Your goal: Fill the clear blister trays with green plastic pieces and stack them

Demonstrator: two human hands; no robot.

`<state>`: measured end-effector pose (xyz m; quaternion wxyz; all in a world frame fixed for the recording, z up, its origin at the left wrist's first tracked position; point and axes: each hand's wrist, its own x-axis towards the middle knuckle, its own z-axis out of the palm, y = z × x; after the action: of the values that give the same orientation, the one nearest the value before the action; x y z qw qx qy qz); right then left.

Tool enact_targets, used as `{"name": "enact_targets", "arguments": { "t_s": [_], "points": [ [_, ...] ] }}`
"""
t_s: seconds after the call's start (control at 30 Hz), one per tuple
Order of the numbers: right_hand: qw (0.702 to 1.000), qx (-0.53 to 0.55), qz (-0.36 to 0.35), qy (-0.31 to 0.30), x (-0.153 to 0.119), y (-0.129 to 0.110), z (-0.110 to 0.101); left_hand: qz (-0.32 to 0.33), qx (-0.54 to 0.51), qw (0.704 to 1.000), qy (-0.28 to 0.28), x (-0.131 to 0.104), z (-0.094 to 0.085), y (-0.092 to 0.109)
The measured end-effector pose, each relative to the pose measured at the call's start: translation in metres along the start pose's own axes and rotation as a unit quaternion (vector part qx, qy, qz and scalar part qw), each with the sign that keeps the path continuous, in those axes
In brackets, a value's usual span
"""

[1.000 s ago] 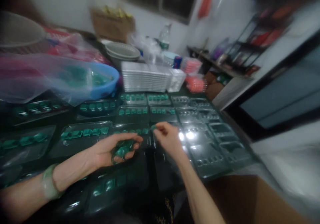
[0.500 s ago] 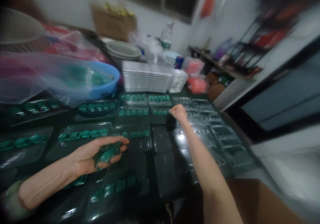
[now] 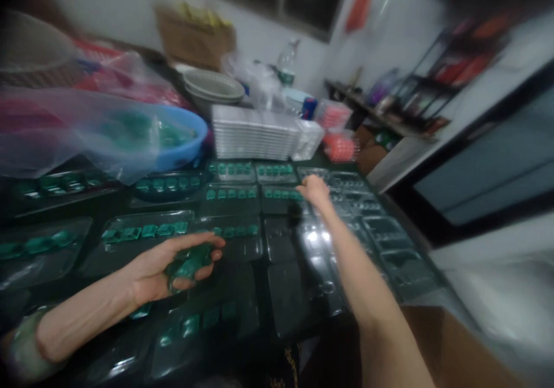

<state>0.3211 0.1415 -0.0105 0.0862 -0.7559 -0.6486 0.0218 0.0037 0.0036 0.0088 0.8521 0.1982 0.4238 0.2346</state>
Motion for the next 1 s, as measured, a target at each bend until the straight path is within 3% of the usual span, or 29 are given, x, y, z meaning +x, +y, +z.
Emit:
{"name": "enact_targets", "arguments": {
  "t_s": [0.2,0.4,0.5,0.53,0.6,0.7,0.8,1.0],
  "points": [
    [0.994,-0.008,-0.106,-0.032,-0.001,-0.001,0.007,0.014,-0.05,0.998,-0.032,0.003,0.002,0.002],
    [0.993,-0.011,-0.117,-0.014,-0.015,-0.017,0.006,0.026,-0.065,0.995,-0.076,0.01,0.005,-0.002],
    [0.987,0.046,-0.149,0.03,-0.056,-0.043,-0.007,0.027,-0.069,0.994,-0.08,0.01,0.007,-0.004],
    [0.975,0.119,-0.185,0.041,-0.076,-0.054,-0.011,0.029,-0.069,0.994,-0.078,0.01,0.008,-0.005],
    [0.924,0.273,-0.267,-0.005,-0.118,-0.077,-0.019,0.032,-0.069,0.995,-0.061,0.011,0.011,-0.009],
    [0.883,0.326,-0.332,-0.058,-0.167,-0.101,-0.027,0.037,-0.069,0.997,-0.029,0.014,0.017,-0.016],
    [0.882,0.341,-0.321,-0.06,-0.185,-0.105,-0.03,0.04,-0.061,0.997,-0.036,0.015,0.022,-0.022],
    [0.88,0.404,-0.24,-0.077,-0.191,-0.095,-0.024,0.008,-0.053,0.998,-0.043,0.01,0.023,-0.029]
  ]
}}
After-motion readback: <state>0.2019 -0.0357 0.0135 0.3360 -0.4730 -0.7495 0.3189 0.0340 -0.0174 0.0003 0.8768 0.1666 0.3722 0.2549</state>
